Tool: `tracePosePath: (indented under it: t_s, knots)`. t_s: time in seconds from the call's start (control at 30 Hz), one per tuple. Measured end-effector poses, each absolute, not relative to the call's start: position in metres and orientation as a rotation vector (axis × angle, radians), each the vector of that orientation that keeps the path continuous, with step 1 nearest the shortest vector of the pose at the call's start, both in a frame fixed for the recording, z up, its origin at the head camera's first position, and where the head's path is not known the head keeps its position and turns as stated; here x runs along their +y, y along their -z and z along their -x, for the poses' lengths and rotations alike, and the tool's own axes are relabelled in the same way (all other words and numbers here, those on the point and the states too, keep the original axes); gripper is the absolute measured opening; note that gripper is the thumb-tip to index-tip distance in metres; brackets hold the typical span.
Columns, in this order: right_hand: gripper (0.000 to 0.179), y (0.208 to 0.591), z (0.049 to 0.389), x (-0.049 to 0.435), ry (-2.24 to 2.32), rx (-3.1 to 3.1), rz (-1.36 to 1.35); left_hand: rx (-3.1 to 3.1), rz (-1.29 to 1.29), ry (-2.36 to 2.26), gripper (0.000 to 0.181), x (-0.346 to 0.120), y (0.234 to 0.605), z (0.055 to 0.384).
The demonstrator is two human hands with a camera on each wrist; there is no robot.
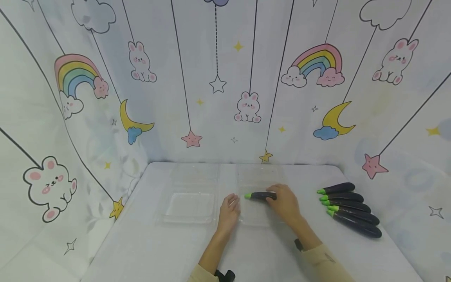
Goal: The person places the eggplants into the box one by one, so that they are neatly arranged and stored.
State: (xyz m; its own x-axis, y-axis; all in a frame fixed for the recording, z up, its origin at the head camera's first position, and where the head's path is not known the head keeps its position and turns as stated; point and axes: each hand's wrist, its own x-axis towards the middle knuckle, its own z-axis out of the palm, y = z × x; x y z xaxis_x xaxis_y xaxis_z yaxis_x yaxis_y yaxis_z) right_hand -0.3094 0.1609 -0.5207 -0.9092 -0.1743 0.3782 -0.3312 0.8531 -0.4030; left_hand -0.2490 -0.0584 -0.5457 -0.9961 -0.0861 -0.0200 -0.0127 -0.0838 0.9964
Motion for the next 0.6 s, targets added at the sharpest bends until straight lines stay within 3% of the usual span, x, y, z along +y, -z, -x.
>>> tracePosePath:
  t_s: [0.6]
  knots:
    - [0.028, 0.508, 0.288, 0.191, -0.708, -2.631, -0.314, -2.073, -0.110, 2.292, 0.054, -0.059, 0.551, 0.252]
